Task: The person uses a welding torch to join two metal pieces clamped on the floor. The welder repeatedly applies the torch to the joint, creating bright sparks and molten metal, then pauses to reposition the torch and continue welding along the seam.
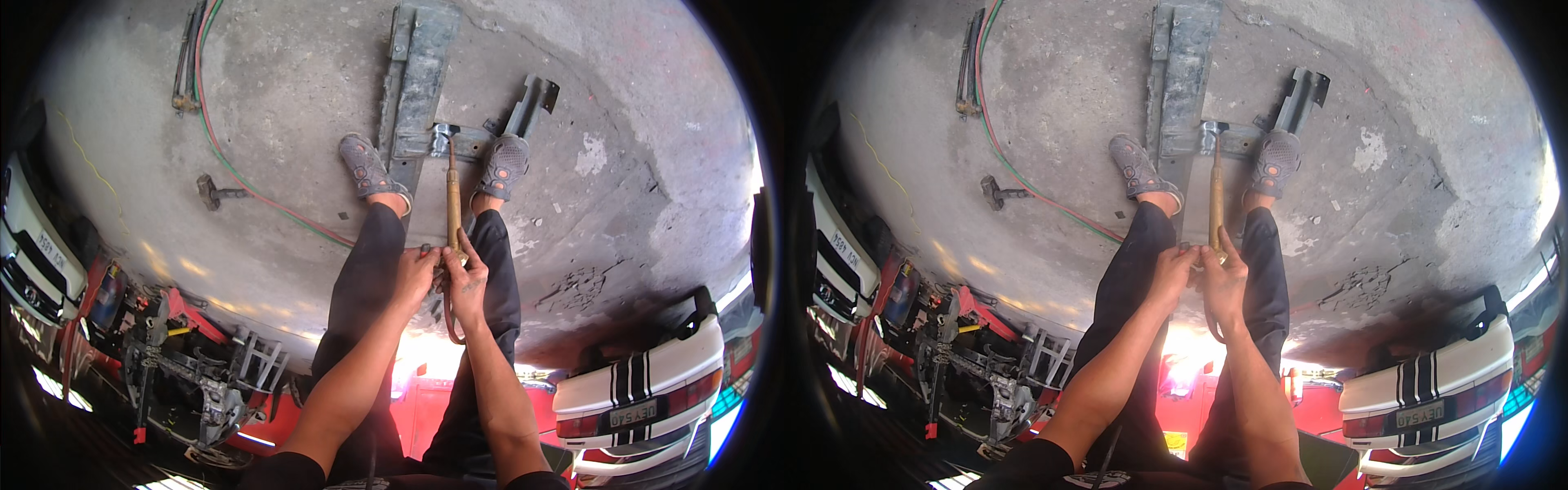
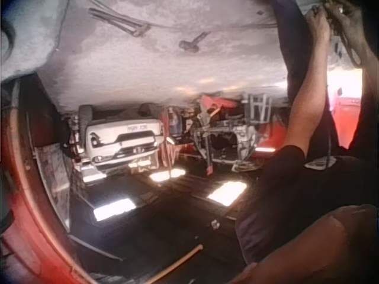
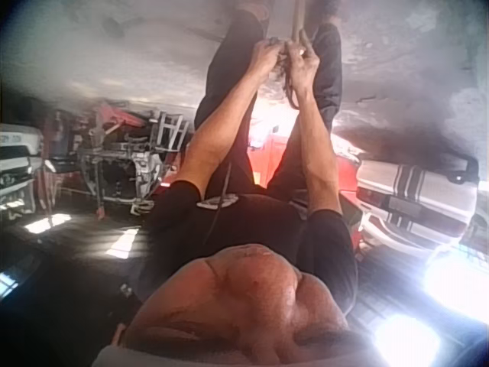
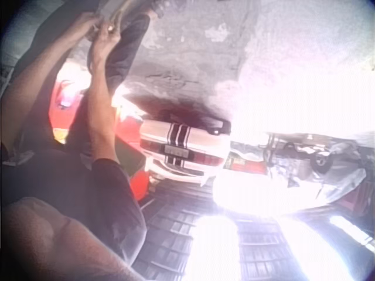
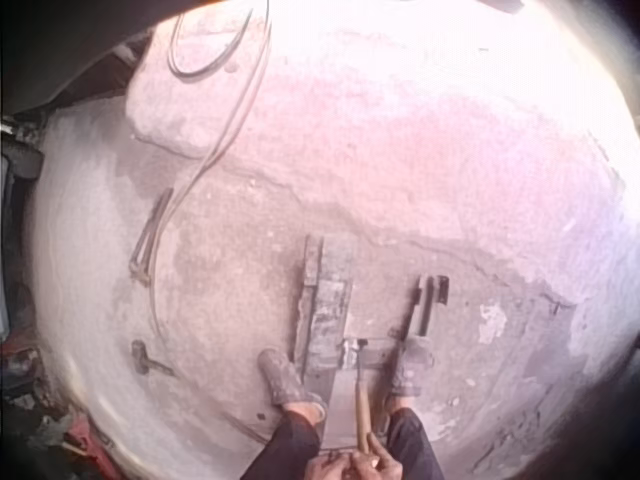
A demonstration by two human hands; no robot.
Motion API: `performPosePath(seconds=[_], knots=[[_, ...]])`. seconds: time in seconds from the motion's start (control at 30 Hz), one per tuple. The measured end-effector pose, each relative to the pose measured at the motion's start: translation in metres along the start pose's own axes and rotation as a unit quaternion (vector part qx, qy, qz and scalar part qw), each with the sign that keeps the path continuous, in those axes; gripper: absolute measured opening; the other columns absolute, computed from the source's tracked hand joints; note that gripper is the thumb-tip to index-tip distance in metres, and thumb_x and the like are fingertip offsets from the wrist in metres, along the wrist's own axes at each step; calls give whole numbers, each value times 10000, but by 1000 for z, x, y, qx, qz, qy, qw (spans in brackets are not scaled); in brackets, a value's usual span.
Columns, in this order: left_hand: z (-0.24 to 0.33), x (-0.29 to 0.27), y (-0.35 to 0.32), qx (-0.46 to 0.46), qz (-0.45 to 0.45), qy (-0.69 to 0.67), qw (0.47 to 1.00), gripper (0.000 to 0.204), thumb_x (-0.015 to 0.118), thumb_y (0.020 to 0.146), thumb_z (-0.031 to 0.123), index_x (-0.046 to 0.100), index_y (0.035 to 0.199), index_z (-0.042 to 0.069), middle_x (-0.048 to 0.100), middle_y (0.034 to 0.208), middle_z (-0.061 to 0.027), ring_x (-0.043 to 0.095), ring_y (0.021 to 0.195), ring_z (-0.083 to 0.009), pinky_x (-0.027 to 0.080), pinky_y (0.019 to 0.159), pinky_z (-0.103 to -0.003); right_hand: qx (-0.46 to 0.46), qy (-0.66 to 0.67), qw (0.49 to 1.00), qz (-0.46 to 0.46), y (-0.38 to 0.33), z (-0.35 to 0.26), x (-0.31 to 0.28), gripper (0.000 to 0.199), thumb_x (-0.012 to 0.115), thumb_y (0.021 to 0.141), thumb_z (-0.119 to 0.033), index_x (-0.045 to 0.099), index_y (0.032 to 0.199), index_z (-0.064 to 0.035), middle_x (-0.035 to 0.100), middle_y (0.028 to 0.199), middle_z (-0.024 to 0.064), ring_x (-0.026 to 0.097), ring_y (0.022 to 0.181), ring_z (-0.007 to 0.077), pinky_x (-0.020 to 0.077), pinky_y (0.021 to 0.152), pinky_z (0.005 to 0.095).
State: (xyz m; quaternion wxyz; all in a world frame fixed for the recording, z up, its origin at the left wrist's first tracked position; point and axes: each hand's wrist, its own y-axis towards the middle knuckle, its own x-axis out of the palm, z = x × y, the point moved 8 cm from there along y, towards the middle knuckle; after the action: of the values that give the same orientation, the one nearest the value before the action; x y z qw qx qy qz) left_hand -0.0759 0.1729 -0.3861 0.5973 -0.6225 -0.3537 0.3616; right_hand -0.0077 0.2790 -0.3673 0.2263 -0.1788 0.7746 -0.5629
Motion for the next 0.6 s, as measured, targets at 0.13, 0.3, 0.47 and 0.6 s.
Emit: performPosePath(seconds=[0.13, 0.3, 0.47, 0.6], knots=[[-5, -2, 4, 7, 3, 1, 1000, 230, 636, 1032, 204, 704, 1017, -15, 646, 807, -36, 539, 604, -87, 407, 523, -282, -4, -5, 1000, 4, -1, -3, 0, 566, 691, 1014, -181, 508, 1488, 69, 609, 710, 6, 518, 550, 50, 425, 476, 232], [-9, -4, 12, 34, 2, 25, 999, 239, 627, 1042, 205, 711, 1065, -18, 657, 839, -16, 522, 637, -60, 419, 553, -267, -26, -11, 1000, -7, 12, -1, -1, 575, 695, 1014, -201, 510, 1486, 71, 623, 735, 11, 517, 554, 47, 430, 485, 228], [-1, -1, 8, 42, -3, -2, 999, 247, 629, 1046, 205, 708, 1105, -22, 666, 858, -16, 508, 642, -48, 421, 562, -262, -25, -15, 1000, -11, 15, 2, -3, 587, 699, 1015, -221, 508, 1489, 68, 636, 755, 15, 527, 557, 51, 434, 489, 228], [-3, -1, 8, 38, 10, 1, 999, 242, 641, 1044, 213, 705, 1087, -16, 657, 839, -11, 506, 642, -47, 407, 559, -259, -37, -15, 999, -1, 17, 3, -7, 599, 704, 1011, -230, 504, 1495, 61, 639, 750, 22, 532, 548, 62, 432, 482, 233]])
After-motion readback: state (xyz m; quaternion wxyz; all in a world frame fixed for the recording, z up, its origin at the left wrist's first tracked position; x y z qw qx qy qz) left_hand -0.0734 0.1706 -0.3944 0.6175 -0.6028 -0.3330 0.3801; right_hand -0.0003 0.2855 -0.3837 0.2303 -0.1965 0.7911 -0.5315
